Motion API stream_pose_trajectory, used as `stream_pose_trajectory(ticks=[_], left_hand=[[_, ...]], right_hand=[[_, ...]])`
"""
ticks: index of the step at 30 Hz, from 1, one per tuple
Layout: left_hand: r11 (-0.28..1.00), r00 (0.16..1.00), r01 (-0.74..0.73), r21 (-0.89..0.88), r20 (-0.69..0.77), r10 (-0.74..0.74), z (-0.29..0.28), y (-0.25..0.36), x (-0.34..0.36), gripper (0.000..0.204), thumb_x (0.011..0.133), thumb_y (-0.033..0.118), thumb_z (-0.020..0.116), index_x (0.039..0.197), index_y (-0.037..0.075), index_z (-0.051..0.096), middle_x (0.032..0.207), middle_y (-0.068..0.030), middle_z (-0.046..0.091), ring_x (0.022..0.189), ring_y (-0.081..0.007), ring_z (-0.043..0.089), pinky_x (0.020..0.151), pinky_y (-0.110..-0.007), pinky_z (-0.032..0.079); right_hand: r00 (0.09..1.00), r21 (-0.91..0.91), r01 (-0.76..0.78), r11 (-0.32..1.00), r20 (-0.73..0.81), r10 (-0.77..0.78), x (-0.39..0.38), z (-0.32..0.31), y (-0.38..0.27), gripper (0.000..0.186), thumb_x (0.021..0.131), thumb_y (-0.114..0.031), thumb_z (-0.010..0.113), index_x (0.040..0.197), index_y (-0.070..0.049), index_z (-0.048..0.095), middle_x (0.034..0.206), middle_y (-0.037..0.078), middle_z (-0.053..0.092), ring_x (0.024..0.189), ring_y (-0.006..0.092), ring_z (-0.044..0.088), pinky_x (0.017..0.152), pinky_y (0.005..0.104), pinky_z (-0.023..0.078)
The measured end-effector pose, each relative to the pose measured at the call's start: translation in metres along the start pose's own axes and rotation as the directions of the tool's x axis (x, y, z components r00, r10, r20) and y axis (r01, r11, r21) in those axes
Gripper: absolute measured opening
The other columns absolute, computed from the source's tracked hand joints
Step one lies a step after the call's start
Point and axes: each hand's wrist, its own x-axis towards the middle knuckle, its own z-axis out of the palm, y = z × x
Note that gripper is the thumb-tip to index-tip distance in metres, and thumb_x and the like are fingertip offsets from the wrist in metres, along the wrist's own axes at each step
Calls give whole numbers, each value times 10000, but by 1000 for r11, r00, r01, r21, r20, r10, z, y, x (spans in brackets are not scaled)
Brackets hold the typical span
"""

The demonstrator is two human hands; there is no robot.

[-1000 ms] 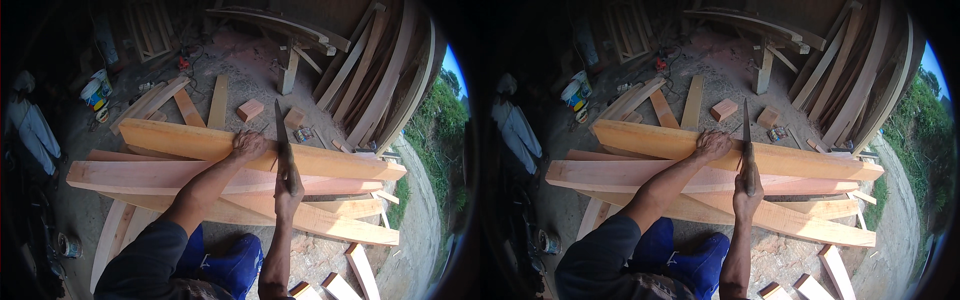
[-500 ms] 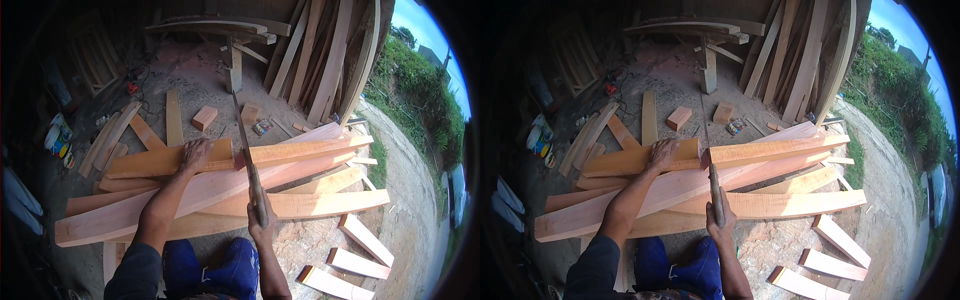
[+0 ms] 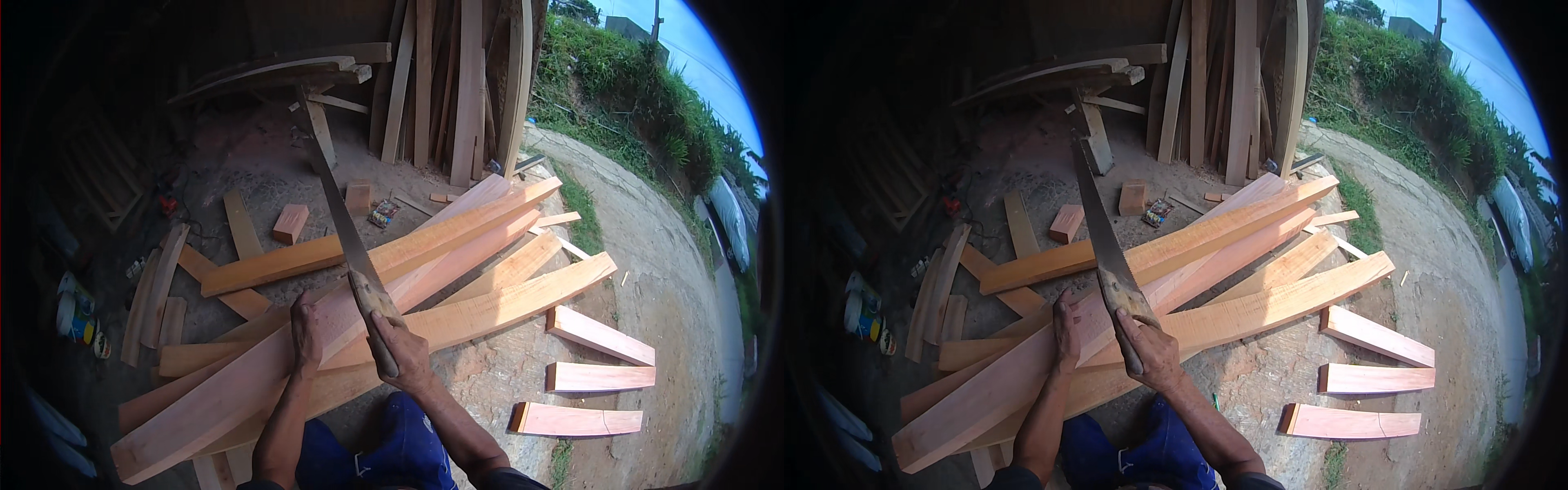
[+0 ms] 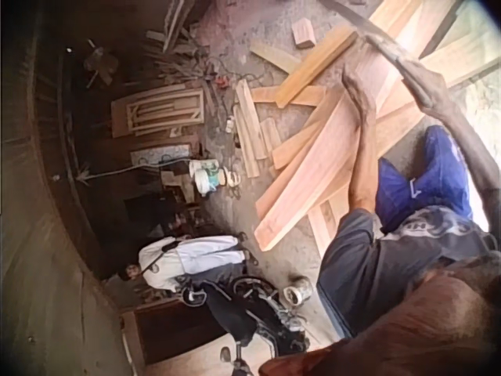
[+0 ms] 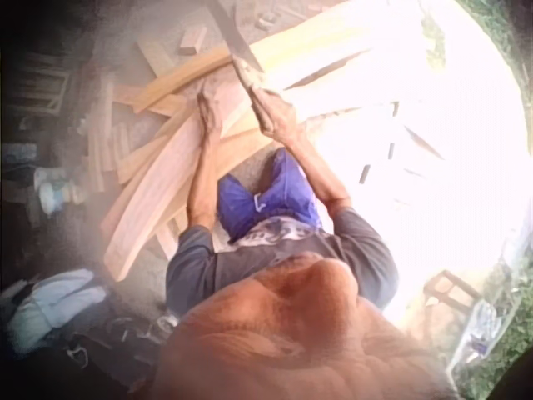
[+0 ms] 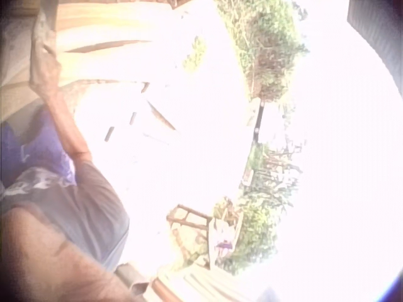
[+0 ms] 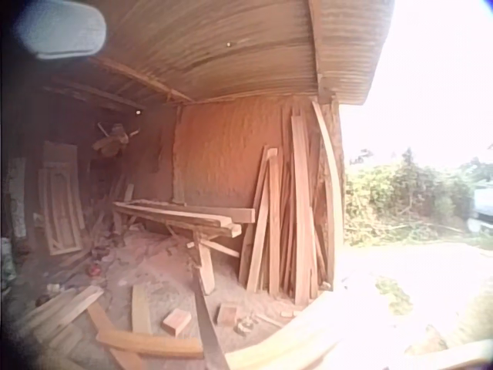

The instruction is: The person measures a wooden plank with a tape measure, then uses a hand saw to cut the plank into smaller pieces. The person repeatedly positions the plank, saws through it, and sets the cut pieces aside.

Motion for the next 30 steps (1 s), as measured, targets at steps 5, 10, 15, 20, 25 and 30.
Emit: stream_pose_trajectory(ticks=[5, 10, 15, 20, 25, 30], left_hand=[[961, 990, -69, -267, 102, 99, -19, 48, -39, 648, 1118, 455, 532, 1546, -15, 408, 1253, -138, 605, 1055, -186, 636, 928, -336, 537], [937, 998, 58, -345, 20, -55, -53, 7, -45, 496, 1063, 108, 611, 1505, -20, 426, 1398, -145, 578, 1245, -192, 567, 1072, -353, 464], [949, 982, 165, -270, -43, -183, -117, -38, -49, 536, 1069, 81, 579, 1570, -21, 418, 1463, -132, 571, 1291, -204, 559, 1136, -356, 431], [928, 966, 254, -273, 18, -259, -145, -50, -54, 402, 1052, 67, 573, 1445, -20, 567, 1315, -85, 660, 1166, -161, 607, 1055, -327, 476], [920, 963, 263, -292, 19, -269, -146, -57, -54, 357, 1020, 71, 589, 1368, -5, 626, 1233, -43, 681, 1100, -126, 613, 1009, -299, 486], [944, 971, 234, -234, 12, -238, -146, -62, -56, 361, 1020, 71, 583, 1372, 1, 621, 1231, -35, 679, 1094, -116, 609, 998, -297, 490]], right_hand=[[928, -31, 163, 986, 345, -142, -25, 27, -22, 655, 870, -79, 721, 1507, -6, 584, 786, 48, 602, 670, 223, 646, 712, 368, 600], [698, -9, 129, 992, 711, -84, -44, 52, -54, 786, 889, -204, 742, 1623, -122, 474, 1158, 79, 680, 1057, 241, 690, 921, 403, 554], [711, 75, 131, 989, 688, -146, -6, 29, -25, 845, 928, -412, 782, 1660, -206, 414, 1582, 153, 487, 1477, 327, 470, 1133, 525, 416], [870, -408, 96, 908, 477, 122, 64, 8, 65, 1038, 801, -349, 907, 1669, -205, 356, 1666, 221, 389, 1511, 407, 418, 1157, 541, 403], [754, -540, 545, 642, 650, -93, 105, 43, 120, 948, 795, -335, 884, 1600, -161, 416, 1530, 185, 514, 1493, 338, 446, 1192, 539, 376], [576, -554, 556, 619, 794, 193, 114, 63, 145, 583, 859, -255, 788, 1371, -121, 543, 1206, 113, 619, 1335, 293, 548, 1103, 504, 424]])
